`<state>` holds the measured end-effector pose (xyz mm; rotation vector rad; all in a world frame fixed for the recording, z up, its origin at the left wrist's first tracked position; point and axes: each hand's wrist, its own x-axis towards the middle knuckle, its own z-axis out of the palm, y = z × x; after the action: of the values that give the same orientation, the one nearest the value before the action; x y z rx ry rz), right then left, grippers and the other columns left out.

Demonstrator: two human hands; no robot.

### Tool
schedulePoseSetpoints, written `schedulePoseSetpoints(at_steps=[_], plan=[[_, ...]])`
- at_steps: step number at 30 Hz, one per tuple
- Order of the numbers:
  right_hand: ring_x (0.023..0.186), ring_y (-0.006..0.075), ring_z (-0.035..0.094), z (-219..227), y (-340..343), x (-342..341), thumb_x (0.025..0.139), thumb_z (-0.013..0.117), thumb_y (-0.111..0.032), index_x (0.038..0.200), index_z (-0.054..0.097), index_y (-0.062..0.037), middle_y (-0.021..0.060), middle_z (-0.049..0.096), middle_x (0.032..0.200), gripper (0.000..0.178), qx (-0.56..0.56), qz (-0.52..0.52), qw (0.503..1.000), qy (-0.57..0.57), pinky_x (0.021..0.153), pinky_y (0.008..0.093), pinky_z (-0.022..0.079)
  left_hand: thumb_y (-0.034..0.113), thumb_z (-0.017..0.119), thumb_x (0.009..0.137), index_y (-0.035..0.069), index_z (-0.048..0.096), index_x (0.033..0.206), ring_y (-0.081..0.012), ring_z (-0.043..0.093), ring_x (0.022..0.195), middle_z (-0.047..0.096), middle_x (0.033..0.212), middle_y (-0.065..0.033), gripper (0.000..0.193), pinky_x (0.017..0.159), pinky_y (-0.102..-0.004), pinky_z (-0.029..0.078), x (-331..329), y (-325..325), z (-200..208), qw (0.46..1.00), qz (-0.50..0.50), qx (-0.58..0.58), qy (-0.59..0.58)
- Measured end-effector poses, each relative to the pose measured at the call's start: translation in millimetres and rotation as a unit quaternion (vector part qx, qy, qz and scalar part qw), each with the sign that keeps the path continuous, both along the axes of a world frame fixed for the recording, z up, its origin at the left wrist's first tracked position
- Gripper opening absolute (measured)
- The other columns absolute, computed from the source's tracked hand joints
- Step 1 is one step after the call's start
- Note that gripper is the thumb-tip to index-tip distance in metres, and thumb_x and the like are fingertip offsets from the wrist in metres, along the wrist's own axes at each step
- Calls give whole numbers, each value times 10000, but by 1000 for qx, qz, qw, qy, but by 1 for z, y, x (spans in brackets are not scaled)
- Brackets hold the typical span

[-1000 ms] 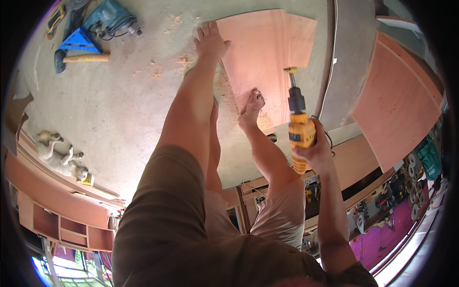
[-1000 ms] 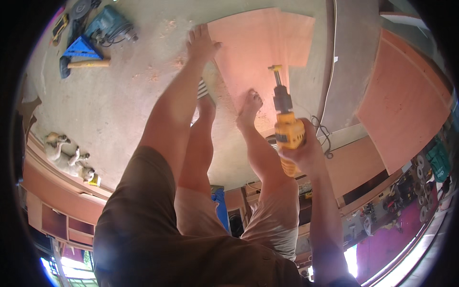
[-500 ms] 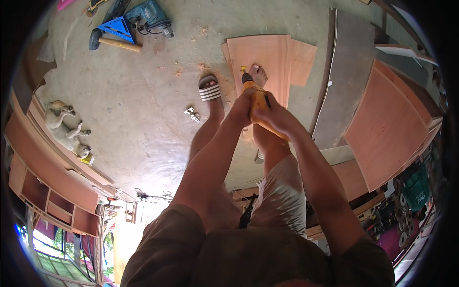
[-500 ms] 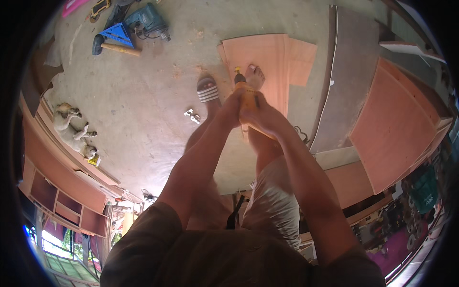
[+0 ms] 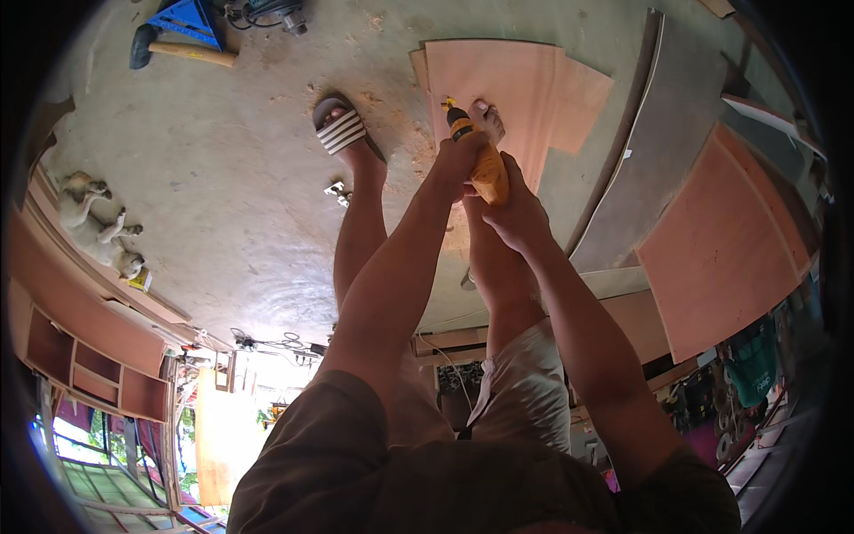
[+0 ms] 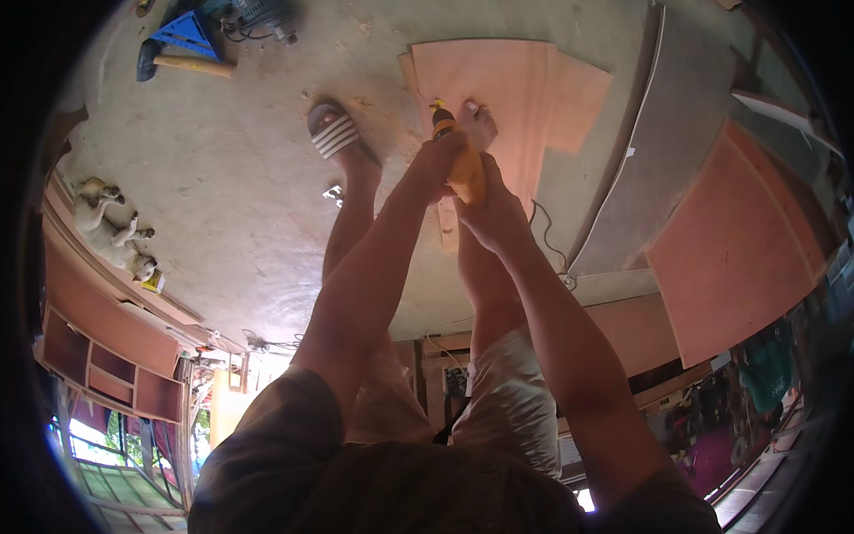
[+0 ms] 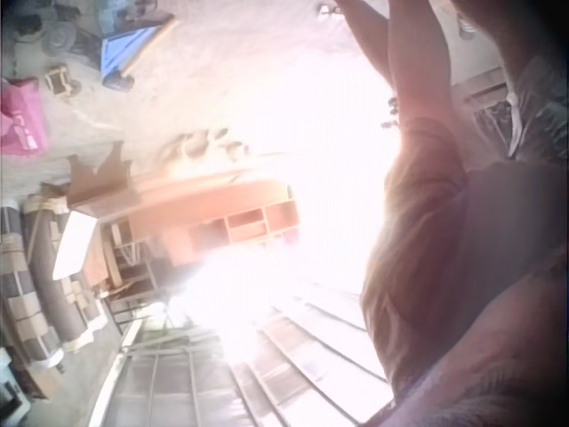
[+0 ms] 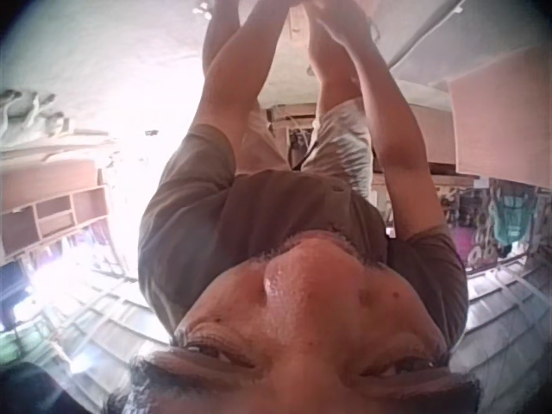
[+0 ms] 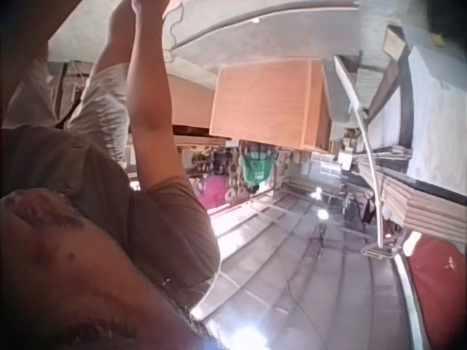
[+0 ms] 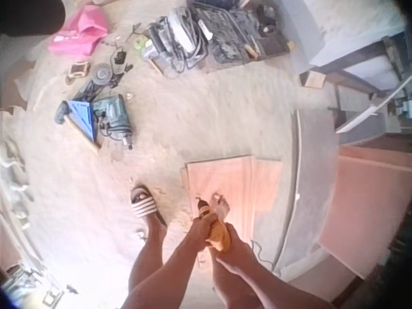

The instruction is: The person uses a power drill and a hammer to assemble a wooden cabinet. They drill holes into wooden panels and use a hammer to secure parts together.

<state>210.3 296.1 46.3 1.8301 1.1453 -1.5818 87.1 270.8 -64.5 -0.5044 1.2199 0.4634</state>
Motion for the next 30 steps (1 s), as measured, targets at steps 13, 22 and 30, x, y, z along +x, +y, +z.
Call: schedulePoseSetpoints(at_steps=[13, 22, 30], plan=[[1101, 473, 649, -8, -18, -12, 909, 626, -230, 1530, 273, -289, 233, 678, 1220, 717, 63, -24, 998, 1, 914, 546, 524, 264, 672, 913, -29, 551, 1204, -273, 686, 910, 633, 1041, -133, 430, 743, -482, 587, -4, -1, -14, 1000, 7, -5, 7], [1109, 467, 651, -14, -14, -19, 903, 636, -220, 1544, 253, -304, 231, 687, 1208, 752, 39, -4, 999, -30, 921, 540, 525, 266, 640, 946, -14, 552, 1197, -271, 691, 901, 640, 1032, -134, 386, 769, -439, 592, -13, -2, -18, 998, 52, 20, -42], [1117, 469, 647, -19, -15, -19, 922, 644, -279, 1542, 272, -281, 236, 683, 1215, 723, 63, -23, 998, -6, 936, 532, 525, 264, 643, 946, -20, 559, 1188, -263, 699, 882, 642, 1039, -133, 383, 727, -450, 600, -10, 0, -25, 999, 44, 14, -25]])
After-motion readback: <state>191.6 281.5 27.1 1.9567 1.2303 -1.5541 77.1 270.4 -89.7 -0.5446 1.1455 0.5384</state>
